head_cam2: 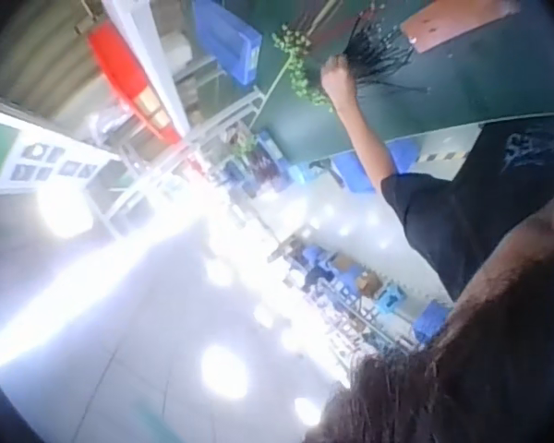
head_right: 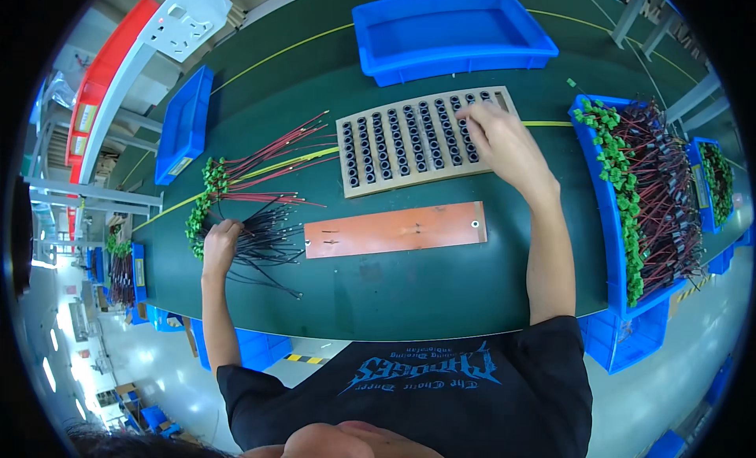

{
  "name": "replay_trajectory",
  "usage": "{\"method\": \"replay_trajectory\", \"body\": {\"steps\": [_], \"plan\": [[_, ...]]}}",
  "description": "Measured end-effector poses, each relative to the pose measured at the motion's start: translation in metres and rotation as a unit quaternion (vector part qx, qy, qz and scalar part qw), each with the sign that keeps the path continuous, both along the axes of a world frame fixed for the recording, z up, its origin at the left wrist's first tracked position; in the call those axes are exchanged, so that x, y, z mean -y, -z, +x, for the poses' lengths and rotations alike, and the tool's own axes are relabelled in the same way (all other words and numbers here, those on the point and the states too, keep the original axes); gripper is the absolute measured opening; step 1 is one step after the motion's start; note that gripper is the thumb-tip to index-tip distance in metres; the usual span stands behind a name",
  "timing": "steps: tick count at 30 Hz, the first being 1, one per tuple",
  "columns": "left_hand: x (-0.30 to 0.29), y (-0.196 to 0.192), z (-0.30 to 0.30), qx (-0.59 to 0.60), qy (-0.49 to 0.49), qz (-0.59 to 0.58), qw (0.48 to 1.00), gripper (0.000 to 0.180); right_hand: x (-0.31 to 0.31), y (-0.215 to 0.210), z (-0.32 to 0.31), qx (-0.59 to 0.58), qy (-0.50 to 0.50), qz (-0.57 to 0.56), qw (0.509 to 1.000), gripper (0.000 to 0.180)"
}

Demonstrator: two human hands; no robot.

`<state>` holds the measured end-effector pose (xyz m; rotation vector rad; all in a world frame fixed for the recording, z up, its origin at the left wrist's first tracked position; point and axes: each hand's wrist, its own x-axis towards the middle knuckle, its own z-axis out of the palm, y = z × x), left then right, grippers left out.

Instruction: The person assembles wire harnesses by inserting green plastic connectors onto the ends of black and red wires. They use a small tool to secure the connectors and place the finished wires into a blue bin. The process is repeated for multiple wires throughout the clip.

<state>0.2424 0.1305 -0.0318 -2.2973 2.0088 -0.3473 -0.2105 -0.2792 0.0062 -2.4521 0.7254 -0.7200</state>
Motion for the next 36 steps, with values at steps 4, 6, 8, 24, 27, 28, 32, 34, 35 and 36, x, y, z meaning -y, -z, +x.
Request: {"method": "replay_trajectory", "body": {"steps": [4, 6, 8, 24, 27, 28, 32, 34, 35, 36], "plan": [[-0.002, -0.014, -0.008, -0.095, -0.09, -0.087, 0.988, 0.017, 0.012, 0.04, -0.034, -0.036, 0.064, 0.042, 0.996, 0.018], [-0.007, -0.025, -0.006, -0.159, -0.131, -0.176, 0.963, 0.018, 0.014, 0.05, -0.047, -0.017, 0.11, 0.048, 0.993, 0.017], [-0.01, -0.043, 0.004, -0.186, -0.143, -0.25, 0.939, 0.023, 0.011, 0.056, -0.053, 0.007, 0.116, 0.088, 0.989, 0.017], [-0.002, -0.186, 0.032, -0.11, -0.092, -0.637, 0.757, 0.022, 0.034, 0.102, -0.03, -0.041, 0.235, -0.131, 0.962, 0.027], [0.03, -0.171, -0.038, -0.126, -0.11, -0.496, 0.852, 0.01, 0.029, 0.088, -0.033, 0.11, 0.271, 0.112, 0.95, 0.029], [0.038, -0.155, -0.061, -0.14, -0.075, -0.427, 0.89, 0.008, 0.014, 0.071, -0.026, 0.13, 0.283, 0.206, 0.927, 0.029], [0.095, -0.065, -0.163, -0.36, 0.042, -0.217, 0.906, 0.008, -0.063, 0.05, -0.006, 0.325, 0.043, 0.215, 0.92, 0.025], [0.112, -0.035, -0.203, -0.485, 0.047, -0.163, 0.858, 0.013, -0.099, 0.051, 0.0, 0.374, -0.082, 0.289, 0.878, 0.022], [0.117, -0.032, -0.218, -0.482, 0.061, -0.152, 0.861, 0.013, -0.113, 0.052, 0.006, 0.386, -0.101, 0.288, 0.87, 0.022], [0.124, -0.032, -0.23, -0.481, 0.077, -0.142, 0.862, 0.014, -0.123, 0.05, 0.009, 0.397, -0.118, 0.285, 0.865, 0.021]]}}
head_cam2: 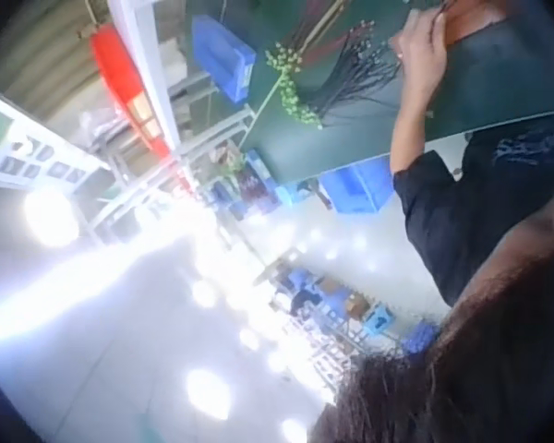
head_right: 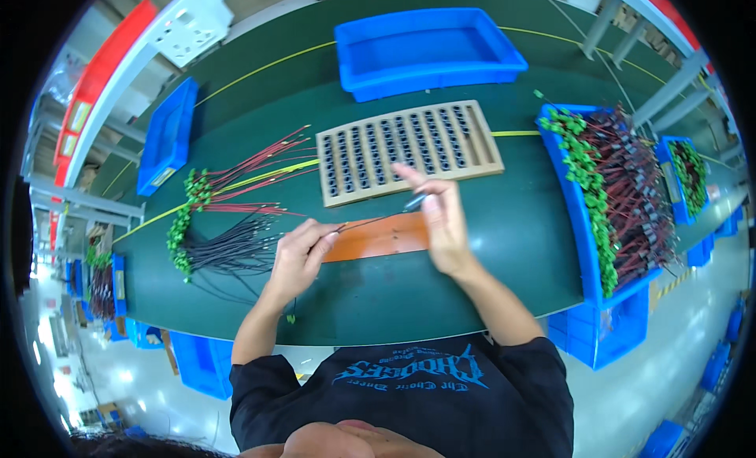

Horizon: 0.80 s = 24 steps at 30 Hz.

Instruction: The person assembles wire harnesses by inserting green plastic connectors onto the ends of black and red wires. They use a small tool to secure the connectors and place the finished wires into a blue bin. The process is repeated for multiple wires throughout the clip.

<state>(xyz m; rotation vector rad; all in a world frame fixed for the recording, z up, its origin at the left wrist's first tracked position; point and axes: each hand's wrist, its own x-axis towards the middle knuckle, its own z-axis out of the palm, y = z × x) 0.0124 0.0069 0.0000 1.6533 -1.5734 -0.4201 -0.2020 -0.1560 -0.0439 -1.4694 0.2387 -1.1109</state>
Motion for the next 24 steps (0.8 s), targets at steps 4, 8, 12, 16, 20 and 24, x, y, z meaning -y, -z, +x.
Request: {"method": "replay_trajectory", "body": {"steps": [4, 8, 12, 16, 20, 24], "plan": [[0.01, 0.017, -0.019, -0.002, 0.036, 0.01, 0.999, 0.017, -0.017, -0.003, 0.002, -0.035, -0.021, -0.022, 0.999, 0.022], [0.021, 0.013, -0.037, -0.044, 0.075, 0.008, 0.996, 0.016, -0.031, 0.001, 0.004, -0.063, -0.08, -0.018, 0.995, 0.022], [0.026, 0.018, -0.043, -0.073, 0.084, 0.0, 0.994, 0.015, -0.042, 0.006, 0.009, -0.045, -0.059, 0.01, 0.997, 0.02], [0.025, 0.008, -0.043, -0.106, 0.043, -0.004, 0.993, 0.016, -0.025, 0.014, 0.001, 0.063, 0.006, 0.166, 0.984, 0.02], [0.027, 0.01, -0.044, -0.106, 0.034, -0.018, 0.994, 0.016, -0.021, 0.018, 0.0, 0.062, -0.032, 0.202, 0.977, 0.024], [0.028, 0.007, -0.044, -0.099, 0.027, -0.005, 0.995, 0.016, -0.024, 0.017, 0.0, 0.005, -0.036, 0.163, 0.986, 0.025]]}}
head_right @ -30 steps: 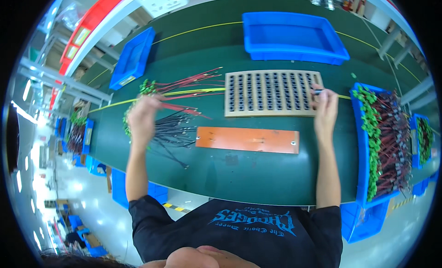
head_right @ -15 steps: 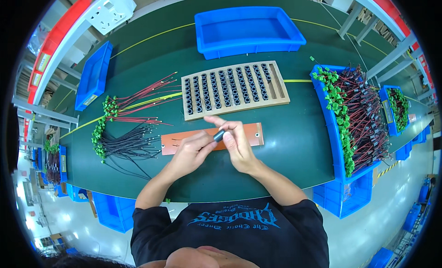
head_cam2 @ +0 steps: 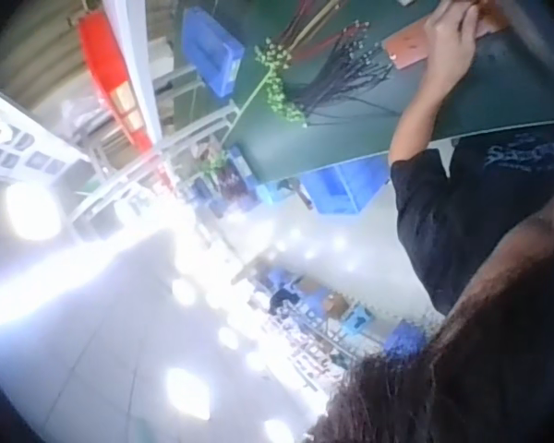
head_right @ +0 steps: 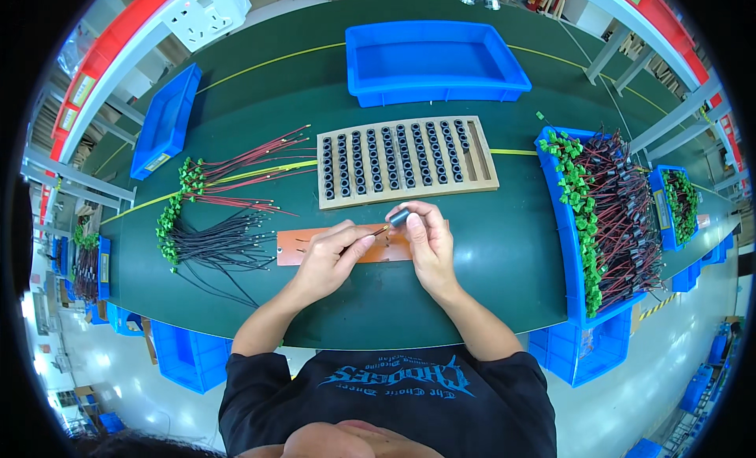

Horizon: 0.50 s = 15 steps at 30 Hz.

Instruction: The person assembles wire harnesses by inserting green plastic connectors onto the ends of black and red wires. They use a small tool to secure the connectors and place the finished wires into a blue bin. The process is repeated for multiple wires throughout the clip.

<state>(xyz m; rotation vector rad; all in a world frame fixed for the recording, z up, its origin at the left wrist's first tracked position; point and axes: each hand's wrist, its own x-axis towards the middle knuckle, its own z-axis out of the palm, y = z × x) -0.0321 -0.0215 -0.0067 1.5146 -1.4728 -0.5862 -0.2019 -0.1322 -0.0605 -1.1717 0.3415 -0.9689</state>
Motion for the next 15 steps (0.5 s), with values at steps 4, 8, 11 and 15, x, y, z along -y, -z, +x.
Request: {"method": "replay_trajectory", "body": {"steps": [4, 8, 11, 15], "plan": [[0.002, 0.005, 0.002, -0.004, 0.022, -0.019, 1.0, 0.018, -0.004, 0.001, -0.001, -0.042, -0.023, -0.019, 0.999, 0.026], [0.0, 0.017, -0.003, -0.23, 0.011, 0.059, 0.971, 0.055, -0.009, -0.005, -0.002, -0.039, -0.086, 0.003, 0.996, 0.027], [0.0, 0.011, -0.004, -0.243, 0.072, 0.083, 0.964, 0.086, -0.009, -0.001, -0.002, -0.004, -0.126, 0.068, 0.99, 0.026], [0.003, -0.01, -0.005, -0.221, 0.092, 0.157, 0.958, 0.092, -0.014, 0.0, 0.003, -0.056, -0.125, -0.004, 0.991, 0.023]]}}
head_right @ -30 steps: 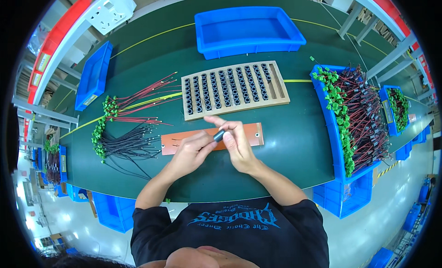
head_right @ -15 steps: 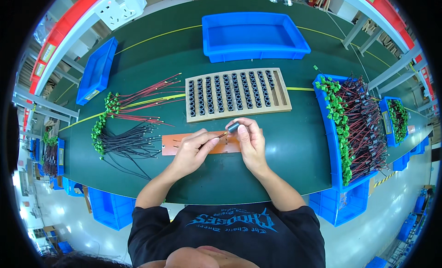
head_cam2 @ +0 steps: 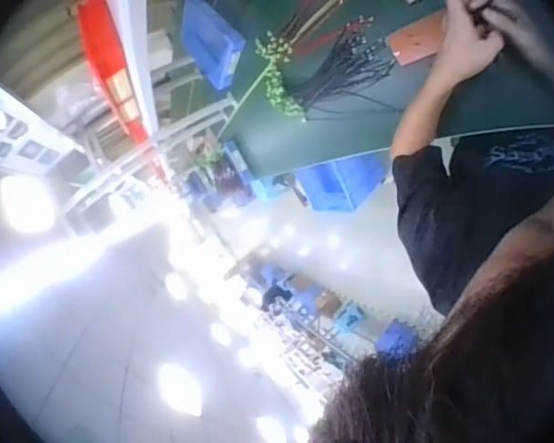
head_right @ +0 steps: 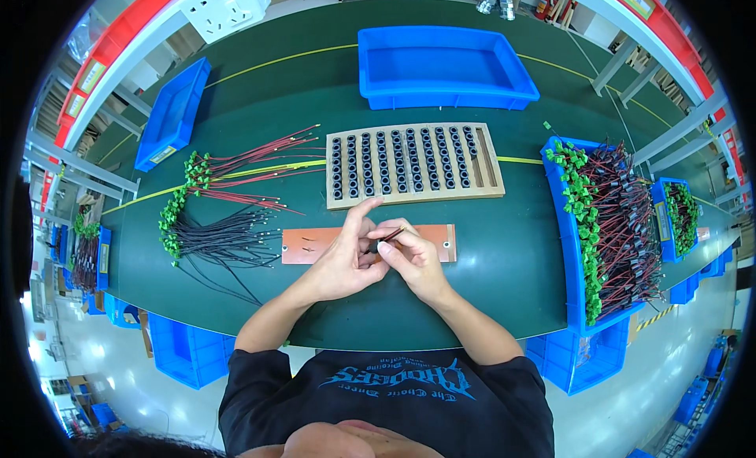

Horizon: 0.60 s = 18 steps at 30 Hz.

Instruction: The person assembles wire harnesses by inserting green plastic connectors onto the ends of black and red wires. They use a small tool to secure the connectors and place the finished wires into a blue bin. The process is repeated for multiple wires throughout the clip.

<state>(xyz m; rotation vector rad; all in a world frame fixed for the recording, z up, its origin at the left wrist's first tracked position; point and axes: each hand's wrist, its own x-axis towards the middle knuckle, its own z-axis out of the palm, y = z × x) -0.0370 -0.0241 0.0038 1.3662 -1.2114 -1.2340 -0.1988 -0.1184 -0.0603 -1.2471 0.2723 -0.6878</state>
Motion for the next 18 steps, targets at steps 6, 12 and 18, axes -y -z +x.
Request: {"method": "replay_trajectory", "body": {"steps": [6, 12, 18], "plan": [[-0.012, 0.03, 0.013, -0.104, -0.009, -0.056, 0.993, 0.082, 0.014, 0.001, -0.006, 0.06, 0.065, 0.125, 0.988, 0.022], [-0.055, 0.036, 0.047, 0.072, -0.017, 0.037, 0.997, 0.026, 0.051, -0.008, -0.021, 0.149, 0.146, 0.234, 0.95, 0.025], [-0.053, 0.019, 0.045, 0.14, 0.0, 0.026, 0.99, 0.022, -0.009, 0.006, 0.016, -0.001, -0.07, 0.162, 0.984, 0.035]]}}
